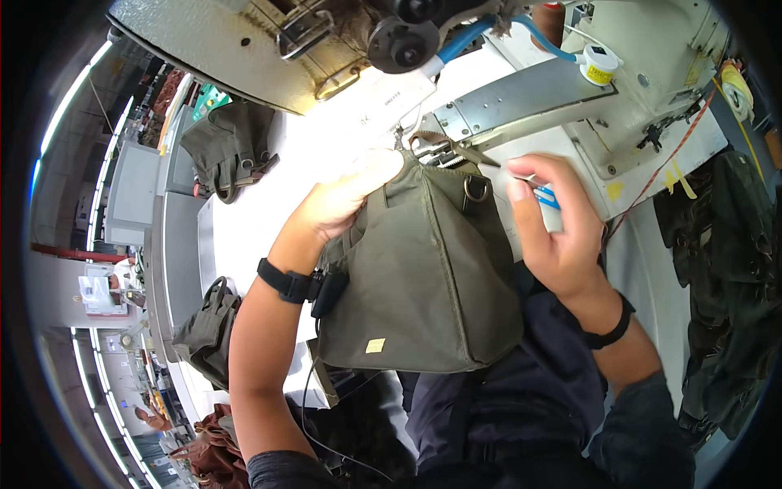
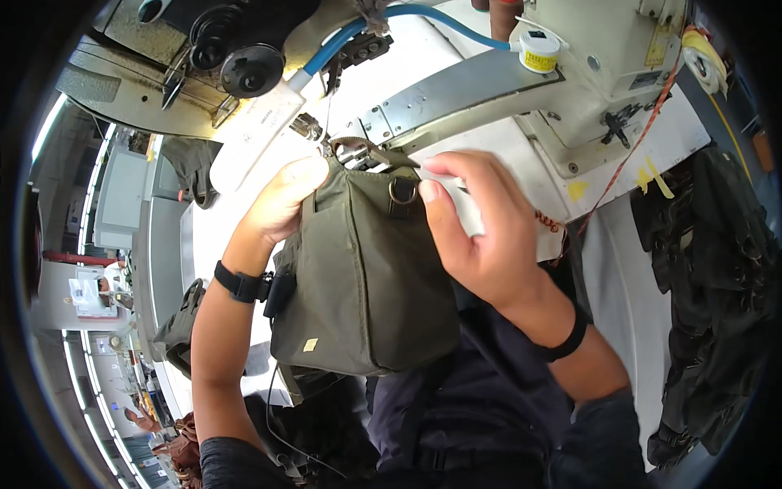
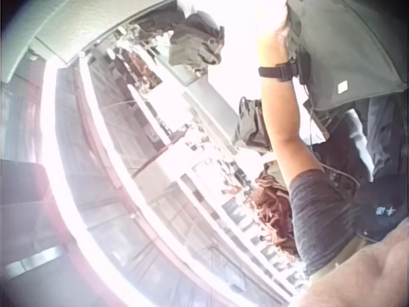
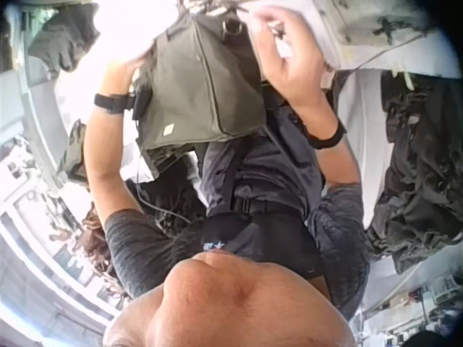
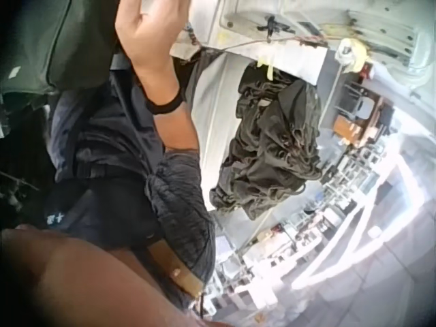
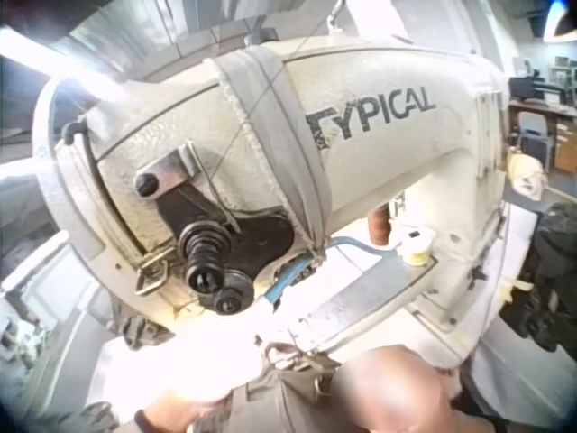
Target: The person uses pliers to adjust a zipper on a green bag, then places the bag under a sewing machine to stitch the zipper. They guide the bag through the machine, sew the zipper, and inspect the finished seam.
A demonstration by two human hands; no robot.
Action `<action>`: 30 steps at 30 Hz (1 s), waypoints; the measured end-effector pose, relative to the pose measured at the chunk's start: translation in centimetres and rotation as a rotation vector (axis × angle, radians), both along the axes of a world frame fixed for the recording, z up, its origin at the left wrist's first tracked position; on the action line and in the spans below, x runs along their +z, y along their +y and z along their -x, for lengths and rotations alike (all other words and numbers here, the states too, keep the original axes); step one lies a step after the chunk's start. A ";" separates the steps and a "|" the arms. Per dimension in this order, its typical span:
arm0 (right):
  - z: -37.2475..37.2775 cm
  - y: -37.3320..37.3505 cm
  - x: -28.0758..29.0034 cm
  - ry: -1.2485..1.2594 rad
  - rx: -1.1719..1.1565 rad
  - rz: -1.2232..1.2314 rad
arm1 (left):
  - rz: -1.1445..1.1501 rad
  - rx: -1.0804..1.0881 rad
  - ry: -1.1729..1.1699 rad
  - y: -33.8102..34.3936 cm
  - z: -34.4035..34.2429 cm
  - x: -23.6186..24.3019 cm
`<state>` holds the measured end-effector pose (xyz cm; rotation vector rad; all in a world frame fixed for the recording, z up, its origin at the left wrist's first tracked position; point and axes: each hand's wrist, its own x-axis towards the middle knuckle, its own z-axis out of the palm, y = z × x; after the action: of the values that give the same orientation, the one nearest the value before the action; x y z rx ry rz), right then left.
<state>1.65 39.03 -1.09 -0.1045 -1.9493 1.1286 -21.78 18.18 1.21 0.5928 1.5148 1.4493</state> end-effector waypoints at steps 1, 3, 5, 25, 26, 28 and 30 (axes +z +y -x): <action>0.5 -0.5 -0.4 -0.066 0.137 0.285 | 0.005 -0.021 -0.035 0.3 0.0 0.0; 2.3 -1.6 -0.7 -0.187 0.383 0.866 | -0.008 -0.033 -0.125 1.3 -0.8 0.3; 4.2 -1.6 -1.3 -0.223 0.438 0.755 | -0.036 -0.066 -0.114 1.2 -1.4 0.8; 4.2 -1.6 3.4 -0.317 0.487 0.919 | -0.039 0.093 -0.026 1.1 -3.6 1.9; 4.3 -0.8 3.4 -0.343 0.399 0.709 | -0.066 0.091 -0.051 1.0 -3.2 1.4; 4.5 -0.8 3.7 -0.235 0.224 0.375 | -0.133 0.099 -0.065 1.1 -2.5 1.0; 4.2 -1.0 6.2 -0.429 0.127 0.211 | -0.138 0.108 -0.211 1.3 -3.0 1.5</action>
<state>-2.52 38.08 5.08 -0.3661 -2.2253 1.4908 -18.75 19.48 2.75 0.4291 1.3060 1.6541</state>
